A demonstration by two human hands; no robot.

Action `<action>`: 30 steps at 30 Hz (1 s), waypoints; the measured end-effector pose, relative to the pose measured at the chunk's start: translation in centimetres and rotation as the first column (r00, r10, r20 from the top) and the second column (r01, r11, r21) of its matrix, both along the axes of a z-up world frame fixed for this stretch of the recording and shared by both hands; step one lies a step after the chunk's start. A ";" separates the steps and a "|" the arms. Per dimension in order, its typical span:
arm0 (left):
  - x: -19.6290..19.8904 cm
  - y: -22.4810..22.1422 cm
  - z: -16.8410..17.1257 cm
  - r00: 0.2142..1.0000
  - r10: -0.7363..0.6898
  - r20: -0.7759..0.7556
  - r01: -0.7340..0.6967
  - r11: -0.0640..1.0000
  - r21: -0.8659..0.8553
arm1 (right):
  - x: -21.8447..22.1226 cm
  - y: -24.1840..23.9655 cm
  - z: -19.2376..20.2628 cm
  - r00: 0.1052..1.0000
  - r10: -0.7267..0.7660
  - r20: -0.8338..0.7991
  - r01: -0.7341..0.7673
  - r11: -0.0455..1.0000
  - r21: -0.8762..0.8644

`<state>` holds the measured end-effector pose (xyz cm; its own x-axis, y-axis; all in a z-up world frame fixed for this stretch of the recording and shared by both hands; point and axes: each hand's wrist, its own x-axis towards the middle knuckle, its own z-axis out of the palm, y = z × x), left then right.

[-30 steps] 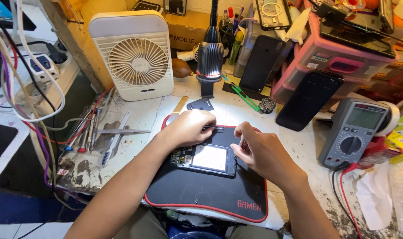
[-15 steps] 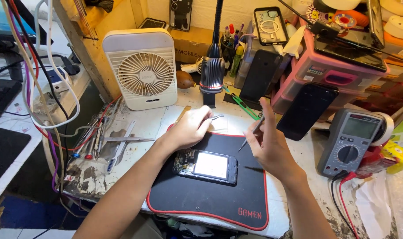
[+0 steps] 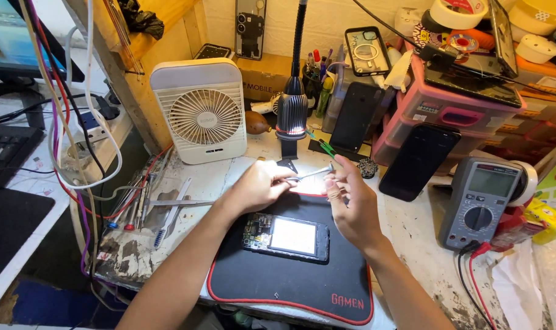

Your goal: Disassembling and reassembling internal components of a mobile phone using a screwdriver and manual manipulation.

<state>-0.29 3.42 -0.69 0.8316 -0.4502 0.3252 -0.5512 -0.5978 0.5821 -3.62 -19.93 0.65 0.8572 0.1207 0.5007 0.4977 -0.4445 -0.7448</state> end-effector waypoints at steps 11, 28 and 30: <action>2.3 3.9 -1.8 0.896 0.442 -0.048 -0.394 0.840 0.374 | -0.1 -0.1 -0.2 0.928 0.201 -0.314 -0.334 0.820 -0.465; 3.3 3.6 -3.4 0.846 0.531 -0.048 -0.483 0.800 0.356 | -2.6 1.4 3.9 0.833 0.104 -0.543 -0.501 0.559 -0.661; 3.6 3.6 -4.0 0.848 0.526 -0.065 -0.480 0.813 0.328 | -2.6 1.0 3.9 0.809 0.066 -0.584 -0.522 0.537 -0.663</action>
<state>3.36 7.05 -4.72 0.9944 -0.0088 0.1050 -0.0491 -0.9204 0.3878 -6.24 -18.88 4.60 0.7658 0.5426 -0.3452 0.4338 -0.8321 -0.3456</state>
